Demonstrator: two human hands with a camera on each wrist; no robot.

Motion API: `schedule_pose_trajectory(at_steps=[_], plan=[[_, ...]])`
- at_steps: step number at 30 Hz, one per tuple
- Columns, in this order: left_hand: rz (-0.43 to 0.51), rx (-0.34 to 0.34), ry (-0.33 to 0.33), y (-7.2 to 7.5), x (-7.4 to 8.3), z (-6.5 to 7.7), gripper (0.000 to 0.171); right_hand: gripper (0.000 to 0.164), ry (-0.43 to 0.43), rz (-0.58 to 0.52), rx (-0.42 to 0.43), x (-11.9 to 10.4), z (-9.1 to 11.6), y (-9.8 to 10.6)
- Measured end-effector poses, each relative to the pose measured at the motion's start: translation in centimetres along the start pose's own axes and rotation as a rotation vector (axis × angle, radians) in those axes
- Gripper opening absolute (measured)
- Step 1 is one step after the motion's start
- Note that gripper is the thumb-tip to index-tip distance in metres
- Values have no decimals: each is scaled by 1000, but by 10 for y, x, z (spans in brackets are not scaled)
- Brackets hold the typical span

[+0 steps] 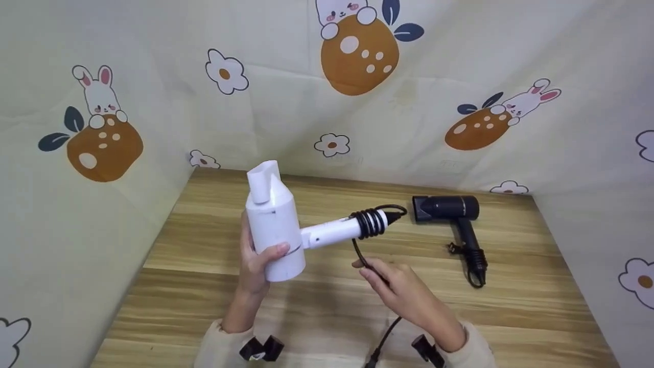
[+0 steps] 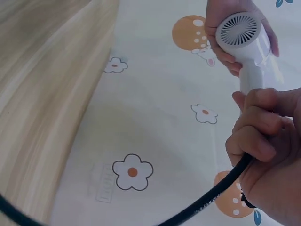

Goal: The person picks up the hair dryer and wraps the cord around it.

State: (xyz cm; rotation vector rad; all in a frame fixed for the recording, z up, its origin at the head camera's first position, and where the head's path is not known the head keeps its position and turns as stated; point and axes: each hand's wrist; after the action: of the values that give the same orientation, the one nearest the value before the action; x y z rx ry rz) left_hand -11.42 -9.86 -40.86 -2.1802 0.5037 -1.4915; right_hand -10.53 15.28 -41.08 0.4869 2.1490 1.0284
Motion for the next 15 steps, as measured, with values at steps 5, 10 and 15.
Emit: schedule_pose_trajectory(at_steps=[5, 10, 15], plan=[[-47, -17, -11, 2, -1, 1, 69, 10, 64, 57, 57, -3, 0, 5], [-153, -53, 3, 4, -2, 0, 68, 5, 117, 120, 105, -4, 1, 15], [-252, -140, 53, 7, 0, 0, 75, 12, 171, 163, 154, -1, 0, 25]])
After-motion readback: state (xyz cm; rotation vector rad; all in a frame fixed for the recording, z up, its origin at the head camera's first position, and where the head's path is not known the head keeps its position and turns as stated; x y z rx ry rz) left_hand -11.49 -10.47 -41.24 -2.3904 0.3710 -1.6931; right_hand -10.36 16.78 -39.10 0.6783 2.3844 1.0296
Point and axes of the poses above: each hand's wrist, its own z-axis away from the middle knuckle, its own y-axis out of the back of the hand, x = y × z, and after that the axes turned 10 degrees about z, right-handed
